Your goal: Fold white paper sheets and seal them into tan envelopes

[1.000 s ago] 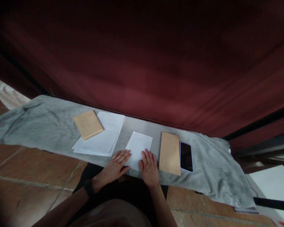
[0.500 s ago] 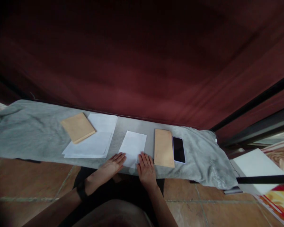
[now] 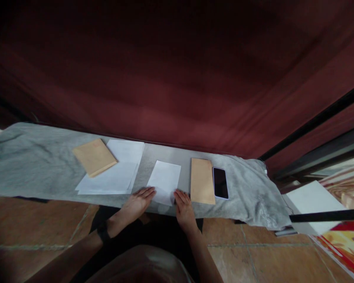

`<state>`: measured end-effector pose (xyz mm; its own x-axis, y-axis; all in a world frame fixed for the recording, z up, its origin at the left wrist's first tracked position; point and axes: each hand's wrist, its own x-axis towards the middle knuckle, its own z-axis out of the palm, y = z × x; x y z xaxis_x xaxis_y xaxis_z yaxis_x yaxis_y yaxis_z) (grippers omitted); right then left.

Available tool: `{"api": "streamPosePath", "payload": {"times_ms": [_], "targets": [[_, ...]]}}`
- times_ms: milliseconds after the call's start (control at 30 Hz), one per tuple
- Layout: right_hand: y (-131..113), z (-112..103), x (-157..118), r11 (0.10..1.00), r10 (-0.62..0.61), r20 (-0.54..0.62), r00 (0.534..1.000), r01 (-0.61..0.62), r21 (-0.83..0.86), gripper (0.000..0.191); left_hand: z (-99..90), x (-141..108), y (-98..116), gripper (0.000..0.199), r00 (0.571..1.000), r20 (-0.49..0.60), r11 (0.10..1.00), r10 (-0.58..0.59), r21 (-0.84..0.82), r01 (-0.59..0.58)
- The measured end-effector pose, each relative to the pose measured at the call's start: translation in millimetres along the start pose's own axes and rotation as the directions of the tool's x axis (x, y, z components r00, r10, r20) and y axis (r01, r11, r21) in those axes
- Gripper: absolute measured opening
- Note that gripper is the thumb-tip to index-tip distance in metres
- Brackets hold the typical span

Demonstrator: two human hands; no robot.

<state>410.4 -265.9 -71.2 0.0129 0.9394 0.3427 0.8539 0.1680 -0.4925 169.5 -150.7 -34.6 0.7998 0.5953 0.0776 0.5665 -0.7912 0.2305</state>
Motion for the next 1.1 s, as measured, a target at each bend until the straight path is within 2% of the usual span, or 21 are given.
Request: {"api": "streamPosePath", "payload": {"times_ms": [133,333,400,433,500,533,567,600,633,700,767,833,867,967,1033,1100], "targets": [[1.5,1.4,4.4,0.997,0.050,-0.043,0.998,-0.047,0.064,0.058,-3.3,2.1,-8.3,0.037,0.995,-0.079,0.993,-0.057,-0.104,0.049],[-3.0,-7.4,32.9,0.978,0.114,-0.019,0.993,-0.109,0.178,0.056,-21.8,5.3,-8.8,0.033,0.979,-0.200,0.972,-0.031,-0.236,-0.018],[-9.1,-14.9,45.8,0.952,0.148,0.012,0.989,-0.146,0.269,0.051,-29.7,8.6,-8.8,0.035,0.949,-0.290,0.941,-0.121,-0.337,0.017],[-13.3,-19.5,51.9,0.928,0.178,0.020,0.984,-0.175,0.330,0.047,-32.5,10.7,-9.6,0.040,0.916,-0.342,0.909,-0.208,-0.414,0.052],[-23.7,-29.4,63.0,0.844,0.287,-0.002,0.958,-0.253,0.473,0.034,-34.9,15.3,-12.5,0.059,0.798,-0.399,0.773,-0.451,-0.622,0.125],[-29.5,-34.3,67.8,0.782,0.362,-0.017,0.932,-0.293,0.550,0.028,-34.5,17.7,-14.2,0.067,0.726,-0.377,0.662,-0.576,-0.735,0.144],[-35.6,-38.9,72.2,0.703,0.443,-0.029,0.896,-0.327,0.631,0.026,-33.4,20.0,-15.6,0.070,0.665,-0.312,0.530,-0.678,-0.835,0.148],[-41.6,-42.8,76.2,0.605,0.519,-0.028,0.854,-0.344,0.718,0.027,-31.9,22.1,-16.2,0.070,0.634,-0.213,0.386,-0.744,-0.911,0.146],[-47.3,-45.8,79.7,0.488,0.580,-0.008,0.815,-0.339,0.805,0.029,-30.2,24.1,-15.9,0.067,0.636,-0.097,0.241,-0.766,-0.960,0.144],[-56.7,-48.3,84.9,0.229,0.646,0.071,0.760,-0.281,0.932,0.029,-27.4,27.6,-12.0,0.057,0.707,0.107,0.003,-0.699,-0.988,0.153],[-61.8,-45.5,87.0,0.021,0.666,0.152,0.731,-0.222,0.975,0.029,-25.3,30.9,-5.0,0.052,0.781,0.195,-0.115,-0.594,-0.981,0.158],[-61.6,-38.1,85.0,-0.086,0.680,0.212,0.702,-0.211,0.974,0.031,-22.7,34.4,1.5,0.050,0.804,0.200,-0.143,-0.559,-0.979,0.144],[-59.7,-33.1,82.5,-0.112,0.690,0.234,0.685,-0.217,0.970,0.032,-20.9,36.2,3.4,0.049,0.795,0.198,-0.144,-0.573,-0.980,0.141],[-48.3,-15.8,70.6,-0.108,0.729,0.252,0.637,-0.256,0.961,0.034,-13.0,40.7,1.6,0.055,0.714,0.183,-0.114,-0.676,-0.983,0.144],[-39.1,-4.5,61.1,-0.057,0.750,0.236,0.617,-0.295,0.954,0.033,-6.7,41.9,-4.6,0.061,0.669,0.112,-0.016,-0.735,-0.989,0.149],[-31.4,5.2,52.5,-0.012,0.749,0.233,0.621,-0.338,0.941,0.031,-1.0,40.9,-11.0,0.065,0.655,0.002,0.132,-0.756,-0.979,0.156]]}}
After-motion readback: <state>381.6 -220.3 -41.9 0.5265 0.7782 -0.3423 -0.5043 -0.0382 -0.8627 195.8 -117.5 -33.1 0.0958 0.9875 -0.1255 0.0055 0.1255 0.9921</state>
